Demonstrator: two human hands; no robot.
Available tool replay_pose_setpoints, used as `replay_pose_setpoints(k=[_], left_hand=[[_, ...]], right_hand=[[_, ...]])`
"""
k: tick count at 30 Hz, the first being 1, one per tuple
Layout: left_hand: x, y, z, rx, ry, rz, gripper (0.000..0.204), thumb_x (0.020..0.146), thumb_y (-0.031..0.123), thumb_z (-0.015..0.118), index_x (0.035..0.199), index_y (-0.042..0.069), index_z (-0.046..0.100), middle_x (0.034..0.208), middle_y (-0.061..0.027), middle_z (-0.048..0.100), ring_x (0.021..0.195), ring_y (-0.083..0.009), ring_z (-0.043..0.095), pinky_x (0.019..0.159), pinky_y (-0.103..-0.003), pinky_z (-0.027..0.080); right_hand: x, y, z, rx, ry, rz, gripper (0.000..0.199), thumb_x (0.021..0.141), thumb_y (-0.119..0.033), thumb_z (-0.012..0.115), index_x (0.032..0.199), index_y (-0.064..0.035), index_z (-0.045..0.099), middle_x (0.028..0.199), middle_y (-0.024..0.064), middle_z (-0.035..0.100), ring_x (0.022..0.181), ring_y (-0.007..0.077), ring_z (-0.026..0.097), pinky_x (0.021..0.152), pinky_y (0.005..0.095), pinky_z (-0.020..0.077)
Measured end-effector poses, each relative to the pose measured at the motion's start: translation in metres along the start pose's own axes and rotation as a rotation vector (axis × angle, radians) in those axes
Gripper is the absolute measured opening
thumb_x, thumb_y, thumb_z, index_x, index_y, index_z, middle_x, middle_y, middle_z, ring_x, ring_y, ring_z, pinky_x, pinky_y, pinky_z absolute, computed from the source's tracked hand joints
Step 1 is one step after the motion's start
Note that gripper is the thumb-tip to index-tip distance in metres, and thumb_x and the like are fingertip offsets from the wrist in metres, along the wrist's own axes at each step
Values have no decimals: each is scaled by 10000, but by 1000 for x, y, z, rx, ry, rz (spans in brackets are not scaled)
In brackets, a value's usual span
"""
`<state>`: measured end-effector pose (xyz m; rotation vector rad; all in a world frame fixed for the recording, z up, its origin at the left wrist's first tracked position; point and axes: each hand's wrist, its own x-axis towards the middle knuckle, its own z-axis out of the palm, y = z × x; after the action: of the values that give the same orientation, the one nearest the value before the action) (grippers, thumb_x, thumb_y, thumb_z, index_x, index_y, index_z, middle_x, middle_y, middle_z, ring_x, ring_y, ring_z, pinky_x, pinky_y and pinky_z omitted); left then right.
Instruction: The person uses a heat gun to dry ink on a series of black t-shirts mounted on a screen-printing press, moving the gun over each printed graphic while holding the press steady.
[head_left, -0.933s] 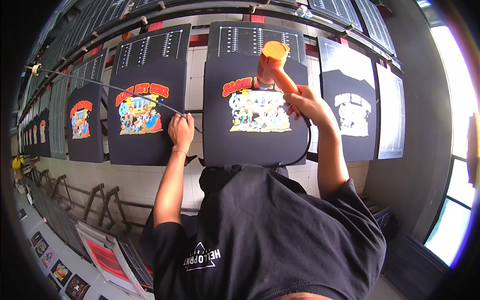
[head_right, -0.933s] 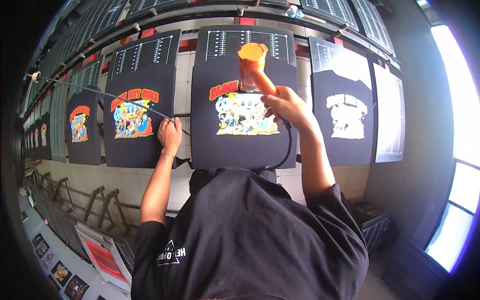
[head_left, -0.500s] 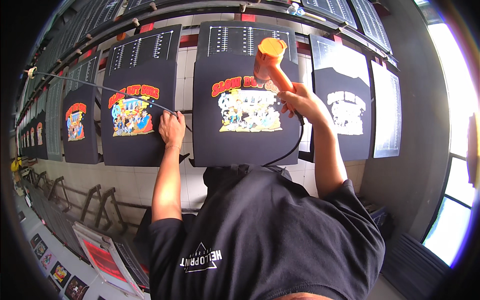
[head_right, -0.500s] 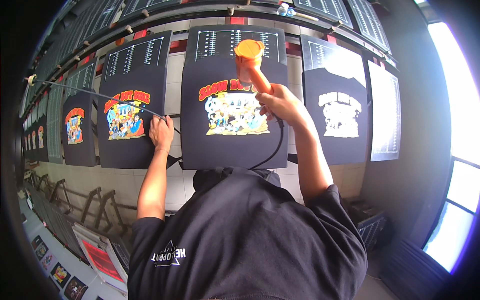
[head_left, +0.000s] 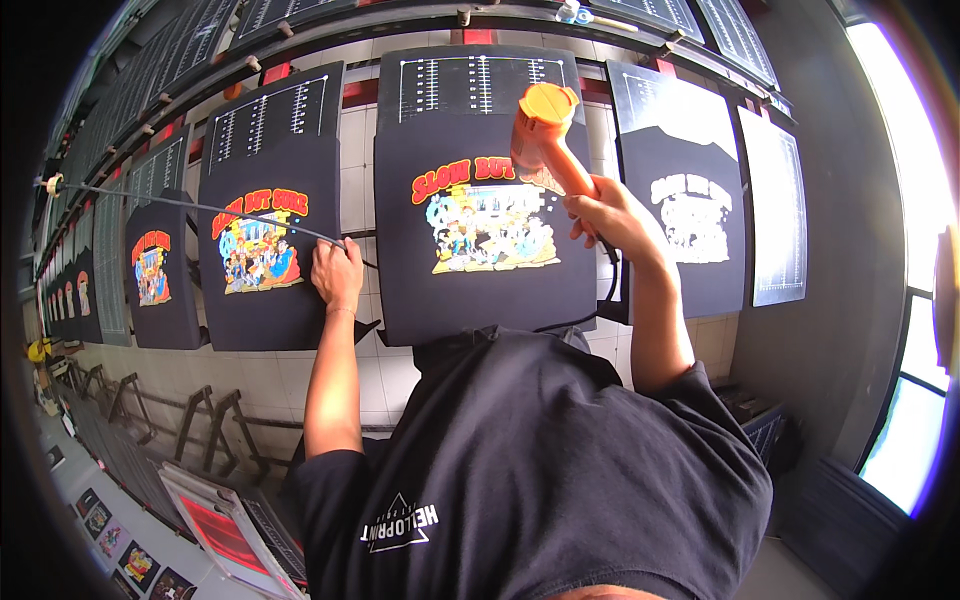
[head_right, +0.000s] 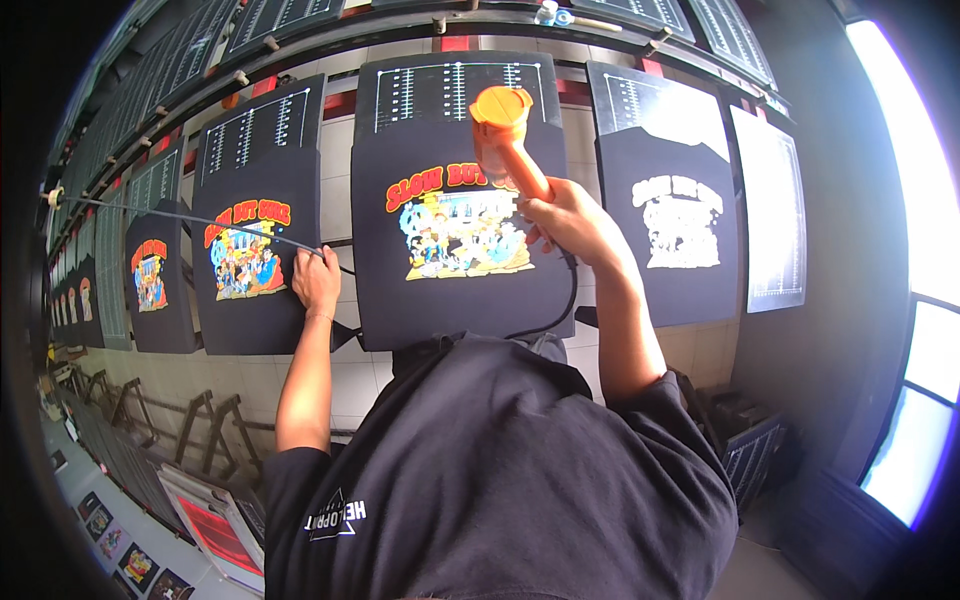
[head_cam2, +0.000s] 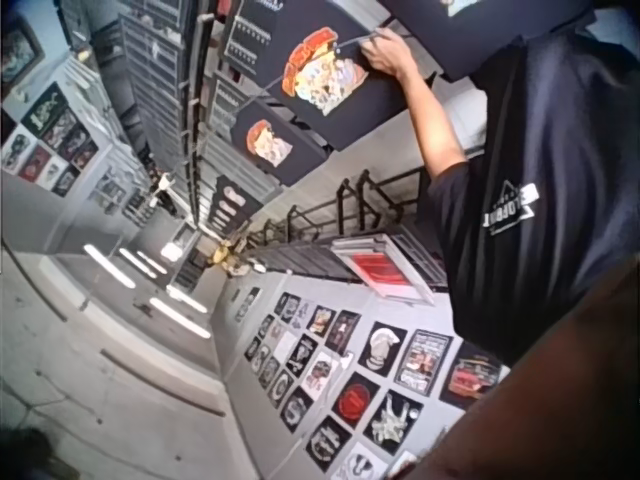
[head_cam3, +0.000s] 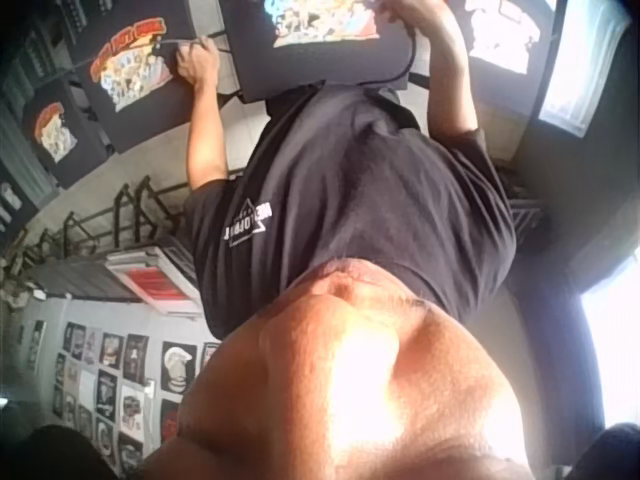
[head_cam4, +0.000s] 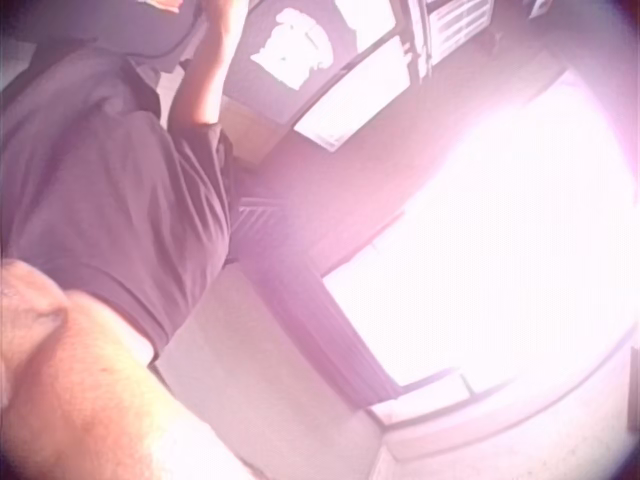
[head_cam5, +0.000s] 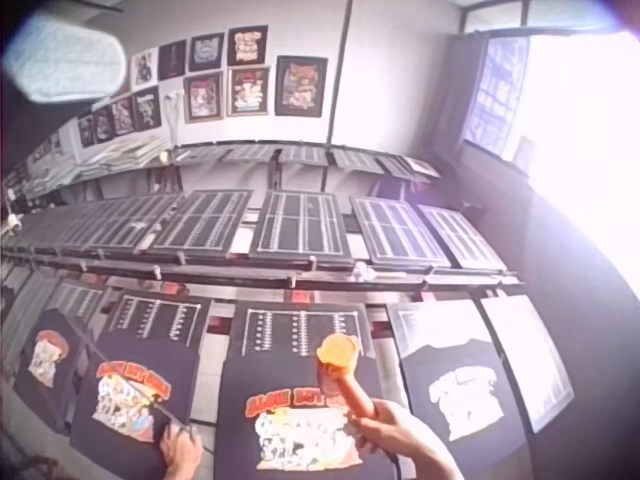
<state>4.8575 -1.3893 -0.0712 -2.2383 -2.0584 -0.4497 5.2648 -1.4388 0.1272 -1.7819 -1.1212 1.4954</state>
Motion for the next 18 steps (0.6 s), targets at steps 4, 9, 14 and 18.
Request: replay_pose_setpoints(k=[4, 9, 14, 18], left_hand=[[-1, 1, 2, 1, 0, -6, 324, 920, 273, 567, 744, 12, 643, 898, -126, 588, 829, -331, 617, 673, -454, 527], [0, 0, 2, 16, 16, 2, 313, 919, 272, 568, 762, 11, 639, 915, -127, 587, 832, -330, 618, 678, -452, 528], [1, 1, 1, 10, -4, -6, 307, 919, 267, 567, 765, 10, 633, 922, -126, 587, 838, -331, 619, 687, -454, 530], [0, 1, 0, 3, 4, -9, 308, 918, 270, 567, 759, 15, 637, 916, -125, 588, 835, -330, 620, 684, -454, 530]], right_hand=[[-4, -2, 9, 15, 101, -4, 325, 866, -208, 619, 1039, 65, 581, 780, 72, 609, 650, 138, 654, 527, 270, 507], [0, 3, -4, 21, 31, 27, 329, 876, -216, 624, 1044, 62, 573, 754, 59, 604, 649, 136, 651, 525, 274, 501], [-4, 4, -3, 25, 29, 8, 299, 884, -214, 625, 1036, 35, 558, 770, 60, 592, 634, 126, 639, 515, 257, 503], [-5, 13, 2, 29, 88, -20, 297, 879, -222, 630, 1022, 27, 553, 783, 55, 587, 625, 119, 632, 499, 251, 505]])
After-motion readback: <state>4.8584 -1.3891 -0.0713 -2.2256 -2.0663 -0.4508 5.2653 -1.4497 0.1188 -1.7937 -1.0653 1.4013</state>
